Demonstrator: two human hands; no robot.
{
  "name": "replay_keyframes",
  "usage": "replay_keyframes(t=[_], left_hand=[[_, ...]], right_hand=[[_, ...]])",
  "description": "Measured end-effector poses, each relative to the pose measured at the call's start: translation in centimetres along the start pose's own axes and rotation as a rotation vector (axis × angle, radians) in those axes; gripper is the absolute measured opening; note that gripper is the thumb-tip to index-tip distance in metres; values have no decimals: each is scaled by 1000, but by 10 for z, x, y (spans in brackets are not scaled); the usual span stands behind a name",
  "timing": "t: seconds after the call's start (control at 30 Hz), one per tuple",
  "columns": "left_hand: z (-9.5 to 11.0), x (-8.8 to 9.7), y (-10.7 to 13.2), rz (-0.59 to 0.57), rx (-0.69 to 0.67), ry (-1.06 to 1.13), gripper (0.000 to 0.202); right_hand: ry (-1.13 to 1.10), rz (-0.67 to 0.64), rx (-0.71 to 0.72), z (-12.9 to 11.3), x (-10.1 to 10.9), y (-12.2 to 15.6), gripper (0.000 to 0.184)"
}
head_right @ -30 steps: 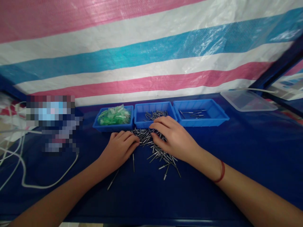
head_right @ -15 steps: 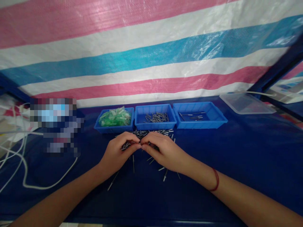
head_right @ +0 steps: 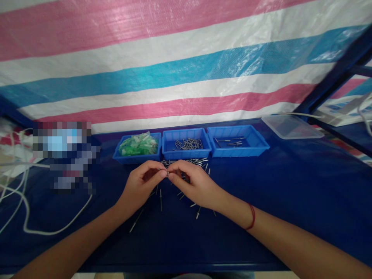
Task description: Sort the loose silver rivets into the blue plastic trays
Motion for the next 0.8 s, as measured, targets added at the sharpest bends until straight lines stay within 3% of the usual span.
replay_keyframes(t=[0.43,0.6,0.73,0.8], left_hand=[[3,1,-4,-38,-79,-134,12],[0,-4,-5,-50,-81,-165,13],[12,1,-10,-237,-84,-327,21],[22,12,-6,-341,-62,-476,43]], right_hand=[[-194,157,16,3,11,4,13],[-121,197,64,-4,10,5,13],[131,233,162,-12,20,5,13],[268,326,169,-13,36,8,12]])
Point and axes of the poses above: each hand's wrist, its own y-axis away from the middle knuckle, its own x-axis out of the back of the hand, z = x × y, the point moved 3 cm from there along -y, towards the middle knuckle, and after that the axes turned 13 degrees about -z, right-handed, at the moved point
